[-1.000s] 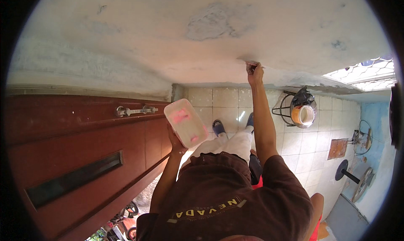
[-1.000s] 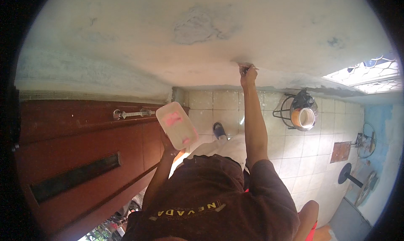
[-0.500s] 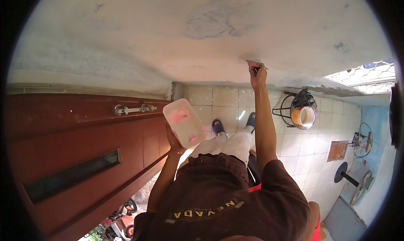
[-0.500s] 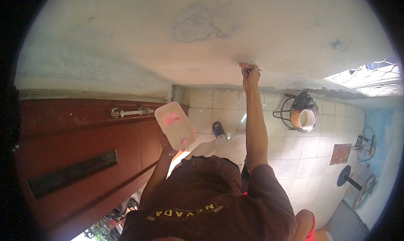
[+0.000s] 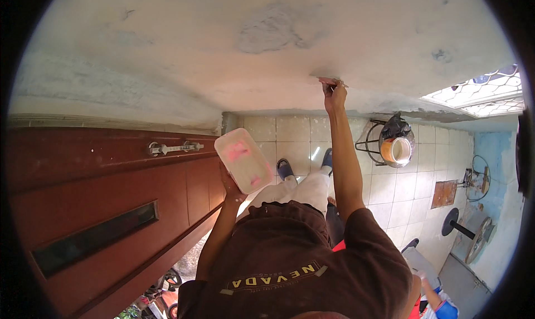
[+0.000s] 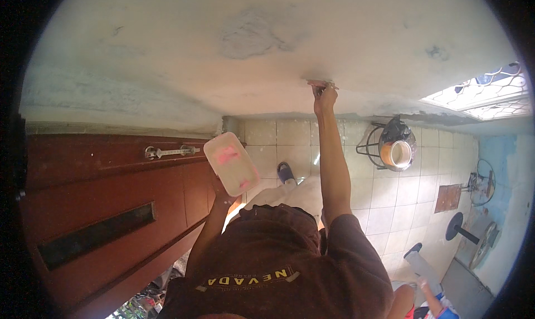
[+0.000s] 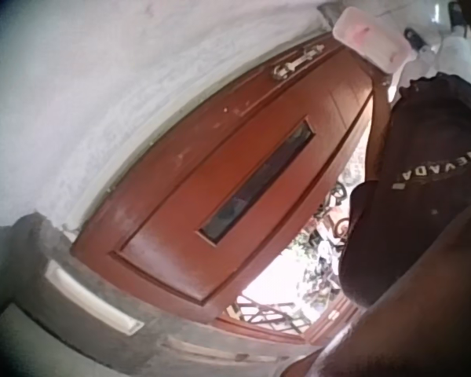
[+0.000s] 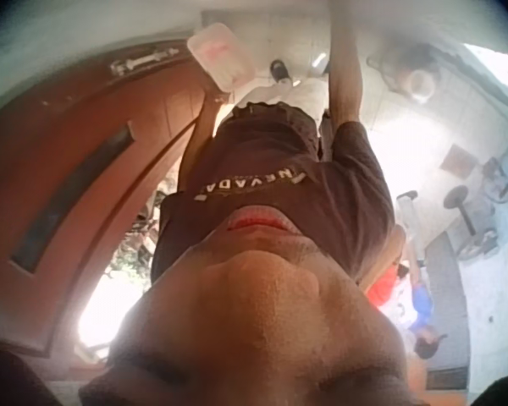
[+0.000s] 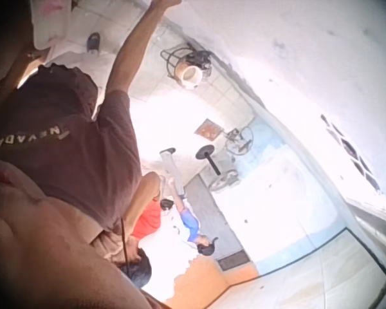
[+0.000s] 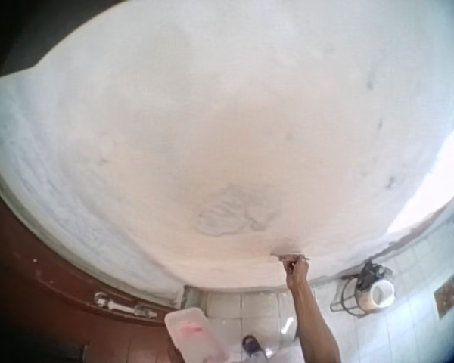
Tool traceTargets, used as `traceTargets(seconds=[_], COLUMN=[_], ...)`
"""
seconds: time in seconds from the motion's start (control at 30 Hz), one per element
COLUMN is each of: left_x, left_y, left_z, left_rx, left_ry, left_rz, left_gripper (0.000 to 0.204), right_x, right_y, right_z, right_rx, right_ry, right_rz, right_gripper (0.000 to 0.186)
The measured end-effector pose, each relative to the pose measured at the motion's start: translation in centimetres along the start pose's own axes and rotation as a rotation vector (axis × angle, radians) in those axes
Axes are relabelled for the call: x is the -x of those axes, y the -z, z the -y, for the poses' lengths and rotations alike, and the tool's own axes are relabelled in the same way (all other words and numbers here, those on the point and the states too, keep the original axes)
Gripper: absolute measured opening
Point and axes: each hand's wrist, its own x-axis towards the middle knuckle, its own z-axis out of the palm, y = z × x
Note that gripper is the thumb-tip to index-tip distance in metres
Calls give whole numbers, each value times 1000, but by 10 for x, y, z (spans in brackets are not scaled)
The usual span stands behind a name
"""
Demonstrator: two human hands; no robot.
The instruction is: The person patches a wall by repeatedly scooping pink compound from a plastic container with a spatula and spreading it onto the wall surface.
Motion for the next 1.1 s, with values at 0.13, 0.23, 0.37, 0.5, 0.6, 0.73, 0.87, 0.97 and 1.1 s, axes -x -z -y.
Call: traceTargets(seconds=[0.13,0.23,0.37,0.5,0.6,0.73,0.87,0.97,1.1], left_x=[15,16,-11,13,11,11,-5,3,-3], left_y=[-4,8,4,4,4,11,-27,-28,-3], left_z=[-13,-12,-6,-13,-9,-3,-7,0,9], left_rx=[157,223,71,79,156,6,64,15,174], left_ry=[4,21,126,-6,40,-21,112,-27,93], left_rz=[-11,-53,-12,-26,-34,46,11,56,42], left_gripper=[65,64,62,61,61,69,70,65,77], right_x=[63,45,-37,29,69,38,-31,-4,78], right_y=[-59,-10,73,-52,-63,33,98,22,-61], right_z=[19,-15,-17,33,53,-8,5,24,86], right_rx=[-94,72,95,2,-56,107,193,138,-193], right_ry=[-35,-110,-64,-76,-12,-191,-188,-115,21], right_rz=[-244,-244,-24,-85,-186,-253,26,70,-90], right_gripper=[22,23,22,19,23,26,29,24,16])
